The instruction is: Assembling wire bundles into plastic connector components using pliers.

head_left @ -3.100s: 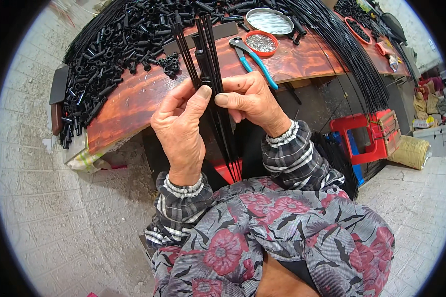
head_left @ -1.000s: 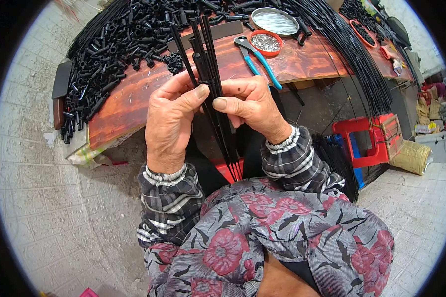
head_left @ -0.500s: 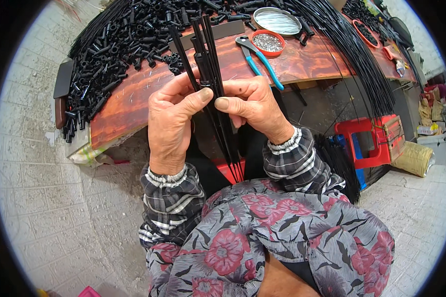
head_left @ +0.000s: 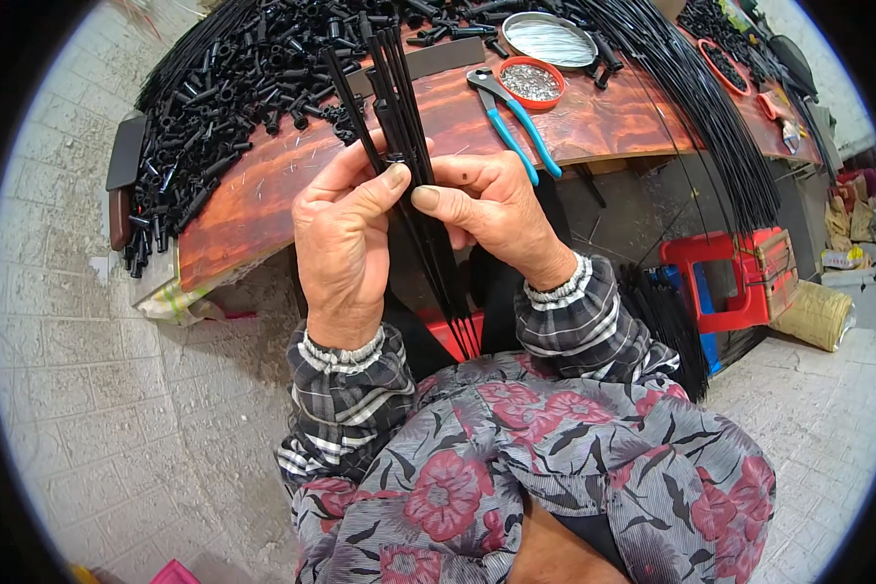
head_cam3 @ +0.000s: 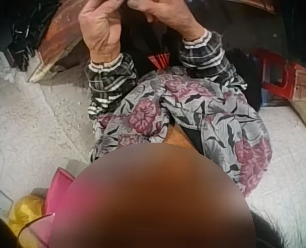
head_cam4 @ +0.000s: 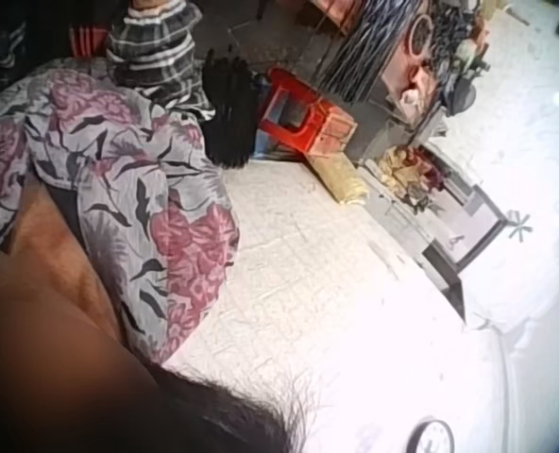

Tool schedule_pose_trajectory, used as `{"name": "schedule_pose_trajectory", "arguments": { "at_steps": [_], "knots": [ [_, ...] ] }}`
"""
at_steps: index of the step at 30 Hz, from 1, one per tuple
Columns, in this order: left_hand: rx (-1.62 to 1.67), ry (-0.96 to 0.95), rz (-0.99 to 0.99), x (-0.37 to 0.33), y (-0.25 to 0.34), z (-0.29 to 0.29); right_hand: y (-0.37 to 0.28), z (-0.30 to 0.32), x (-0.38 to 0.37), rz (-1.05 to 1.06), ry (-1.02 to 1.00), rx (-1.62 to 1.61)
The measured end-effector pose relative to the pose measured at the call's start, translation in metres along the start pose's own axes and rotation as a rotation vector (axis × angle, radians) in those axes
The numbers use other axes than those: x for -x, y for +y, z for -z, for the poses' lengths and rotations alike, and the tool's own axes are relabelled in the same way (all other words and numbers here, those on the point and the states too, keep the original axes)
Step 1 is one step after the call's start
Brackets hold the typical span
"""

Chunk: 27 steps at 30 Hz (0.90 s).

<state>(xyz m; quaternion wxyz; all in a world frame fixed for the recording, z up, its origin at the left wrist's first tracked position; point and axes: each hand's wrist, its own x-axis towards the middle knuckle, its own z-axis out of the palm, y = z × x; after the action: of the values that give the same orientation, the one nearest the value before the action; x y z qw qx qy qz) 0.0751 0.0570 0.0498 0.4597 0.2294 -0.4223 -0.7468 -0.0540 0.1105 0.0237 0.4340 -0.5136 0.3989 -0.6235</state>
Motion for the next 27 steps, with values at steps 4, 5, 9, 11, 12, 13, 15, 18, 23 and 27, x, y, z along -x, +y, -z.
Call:
{"name": "schedule_pose_trajectory", "arguments": {
  "at_steps": [4,5,9,11,12,13,15,18,23,27],
  "knots": [
    [-0.035,-0.010,-0.013,0.000,0.008,0.002,-0.001,-0.004,-0.001,0.005,-0.016,0.007],
    [-0.048,-0.004,-0.007,0.000,0.008,0.002,0.000,-0.004,-0.001,0.006,-0.014,0.006],
    [-0.075,0.036,-0.027,0.001,0.006,0.003,0.000,-0.005,-0.002,0.006,-0.026,-0.019],
    [-0.108,0.014,-0.030,0.003,0.007,0.003,0.000,-0.003,-0.002,0.009,-0.031,-0.003],
    [-0.140,-0.007,-0.033,0.003,0.007,0.003,0.000,-0.002,-0.002,0.014,-0.046,0.006],
    [-0.140,-0.009,-0.033,0.002,0.008,0.003,-0.001,-0.001,-0.002,0.020,-0.061,0.014],
    [-0.086,-0.056,-0.015,-0.001,0.011,0.002,-0.004,-0.001,-0.002,0.023,-0.062,0.004],
    [-0.116,-0.092,-0.028,-0.002,0.018,0.000,-0.009,-0.005,-0.005,0.049,-0.040,0.007],
    [-0.105,-0.100,-0.009,-0.001,0.021,-0.006,-0.013,-0.004,-0.005,0.086,-0.026,0.058],
    [-0.133,-0.085,0.017,0.000,0.022,-0.007,-0.013,-0.002,-0.002,0.092,-0.030,0.064]
  ]
}}
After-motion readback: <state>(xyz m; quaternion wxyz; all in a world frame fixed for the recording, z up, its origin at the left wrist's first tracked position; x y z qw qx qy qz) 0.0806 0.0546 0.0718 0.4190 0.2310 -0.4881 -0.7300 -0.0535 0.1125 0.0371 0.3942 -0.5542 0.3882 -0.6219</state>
